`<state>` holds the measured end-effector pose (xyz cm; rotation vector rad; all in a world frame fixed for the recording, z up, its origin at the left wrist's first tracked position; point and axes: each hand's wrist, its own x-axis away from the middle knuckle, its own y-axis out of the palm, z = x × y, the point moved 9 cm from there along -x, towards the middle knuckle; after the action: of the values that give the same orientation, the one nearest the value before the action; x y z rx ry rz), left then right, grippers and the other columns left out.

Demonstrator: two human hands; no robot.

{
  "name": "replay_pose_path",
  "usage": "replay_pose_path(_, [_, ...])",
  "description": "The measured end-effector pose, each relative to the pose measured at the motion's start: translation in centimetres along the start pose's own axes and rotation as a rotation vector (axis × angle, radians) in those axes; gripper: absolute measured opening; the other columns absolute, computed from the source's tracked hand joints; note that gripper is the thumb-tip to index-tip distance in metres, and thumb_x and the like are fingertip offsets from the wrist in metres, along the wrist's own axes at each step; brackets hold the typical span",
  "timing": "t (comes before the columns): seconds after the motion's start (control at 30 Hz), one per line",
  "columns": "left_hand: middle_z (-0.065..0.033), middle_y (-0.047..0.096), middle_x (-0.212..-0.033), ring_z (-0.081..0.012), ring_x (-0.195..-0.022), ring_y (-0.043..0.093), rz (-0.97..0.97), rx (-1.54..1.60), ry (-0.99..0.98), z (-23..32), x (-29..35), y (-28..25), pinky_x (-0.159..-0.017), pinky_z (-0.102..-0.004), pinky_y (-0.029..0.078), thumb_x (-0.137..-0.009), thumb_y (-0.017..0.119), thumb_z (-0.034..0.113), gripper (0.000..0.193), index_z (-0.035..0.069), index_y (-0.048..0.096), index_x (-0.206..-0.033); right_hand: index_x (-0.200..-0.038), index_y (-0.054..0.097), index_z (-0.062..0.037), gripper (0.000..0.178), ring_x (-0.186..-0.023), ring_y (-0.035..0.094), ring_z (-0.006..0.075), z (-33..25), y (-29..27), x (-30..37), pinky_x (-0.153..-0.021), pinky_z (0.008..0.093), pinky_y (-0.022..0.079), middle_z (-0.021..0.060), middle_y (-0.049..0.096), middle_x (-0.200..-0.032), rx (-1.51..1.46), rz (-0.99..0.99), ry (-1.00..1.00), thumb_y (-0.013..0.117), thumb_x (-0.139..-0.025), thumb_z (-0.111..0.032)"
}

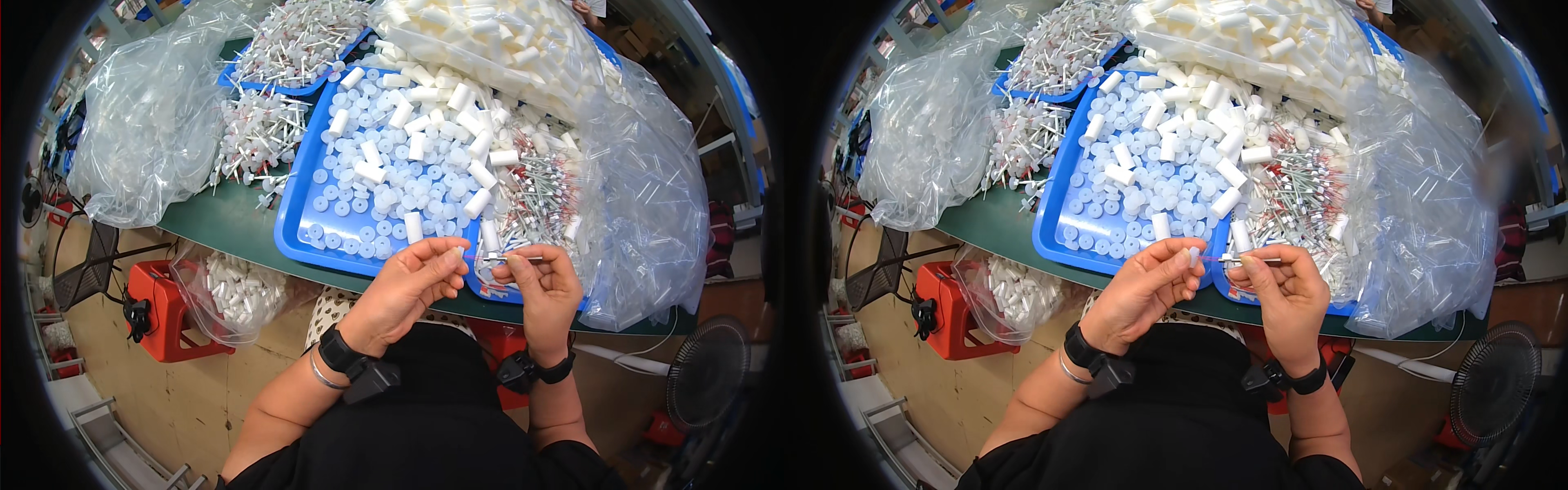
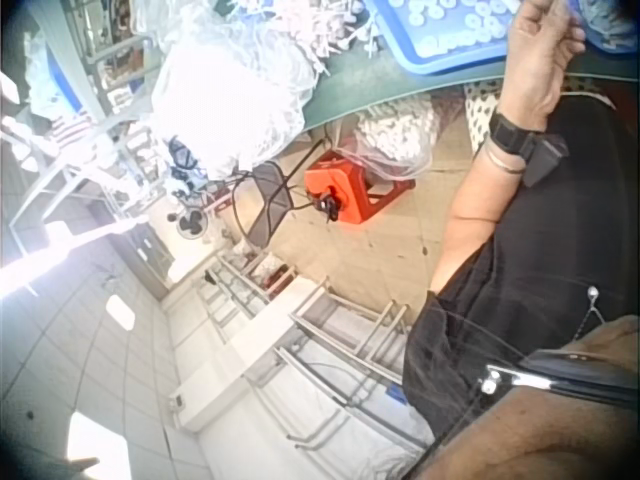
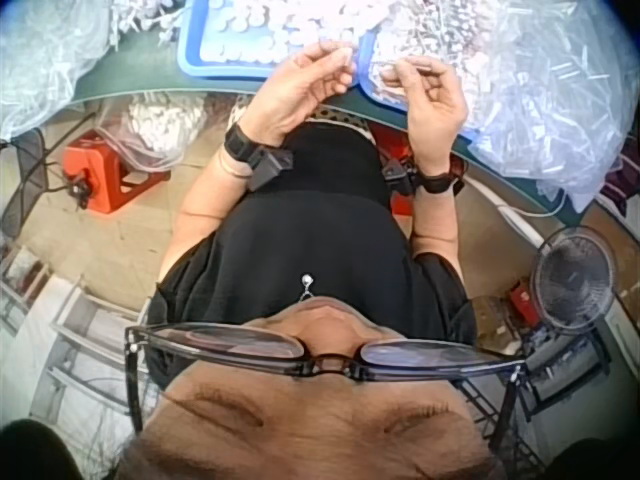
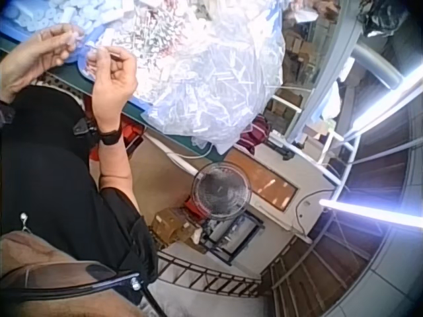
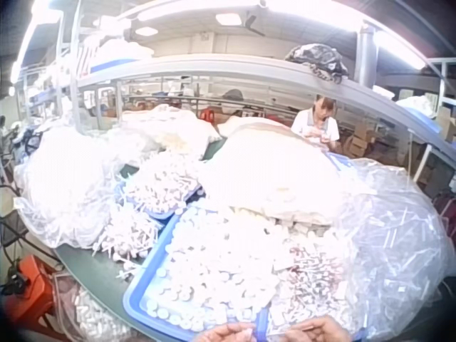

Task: The person repeatedly picks up small white cylindrical plastic pieces and thin metal rods from blue trays. They insert the metal rods into the plastic cylinders one by one and place the assembled units into a clear plastic bag on the table.

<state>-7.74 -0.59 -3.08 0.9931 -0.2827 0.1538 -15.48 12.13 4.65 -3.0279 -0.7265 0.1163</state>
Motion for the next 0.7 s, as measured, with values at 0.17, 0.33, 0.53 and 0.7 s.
replay_pose_path(0.17, [-0.0037, 0.064, -0.094, -0.0081, -0.082, 0.060, -0.019, -0.035, -0.008, -0.4, 0.0, 0.3, -0.073, -0.0209, 0.051, -0.095, 0.061, 0.018, 0.033, 0.000, 0.057, -0.122, -0.099, 0.058, 0.0039, 0.010, -0.081, 0.070, 0.0165, 0.3, 0.8, 0.4, -0.072, 0.0263, 0.057, 0.0110, 0.068, -0.086, 0.007, -0.037, 0.002, 0.062, -0.091, 0.001])
replay_pose_path(0.33, [-0.0043, 0.065, -0.094, -0.0093, -0.081, 0.060, -0.024, 0.016, -0.033, -0.9, 0.0, 0.3, -0.073, -0.0221, 0.051, -0.096, 0.060, 0.016, 0.030, 0.000, 0.058, -0.122, -0.096, 0.064, 0.0035, 0.009, -0.076, 0.069, 0.0143, -0.6, 1.8, 0.6, -0.062, 0.0272, 0.055, 0.0093, 0.069, -0.086, 0.368, -0.141, -0.218, 0.066, -0.087, 0.000])
replay_pose_path(0.53, [-0.0036, 0.064, -0.091, -0.0085, -0.079, 0.061, -0.041, 0.156, -0.041, -2.1, -0.3, 0.4, -0.071, -0.0215, 0.052, -0.095, 0.061, 0.017, 0.032, -0.001, 0.057, -0.122, -0.094, 0.067, 0.0031, 0.009, -0.064, 0.066, 0.0130, -1.8, 2.5, 0.4, -0.056, 0.0265, 0.052, 0.0100, 0.069, -0.083, 0.585, -0.149, -0.417, 0.067, -0.087, -0.002])
replay_pose_path(0.7, [-0.0032, 0.063, -0.087, -0.0087, -0.077, 0.060, -0.083, 0.187, -0.044, -2.3, -0.3, 1.0, -0.071, -0.0222, 0.052, -0.096, 0.060, 0.017, 0.032, -0.002, 0.056, -0.122, -0.097, 0.068, 0.0044, 0.012, -0.062, 0.066, 0.0130, 1.4, 2.1, 0.7, -0.055, 0.0235, 0.050, 0.0110, 0.069, -0.079, 0.321, -0.104, -0.083, 0.066, -0.088, -0.003])
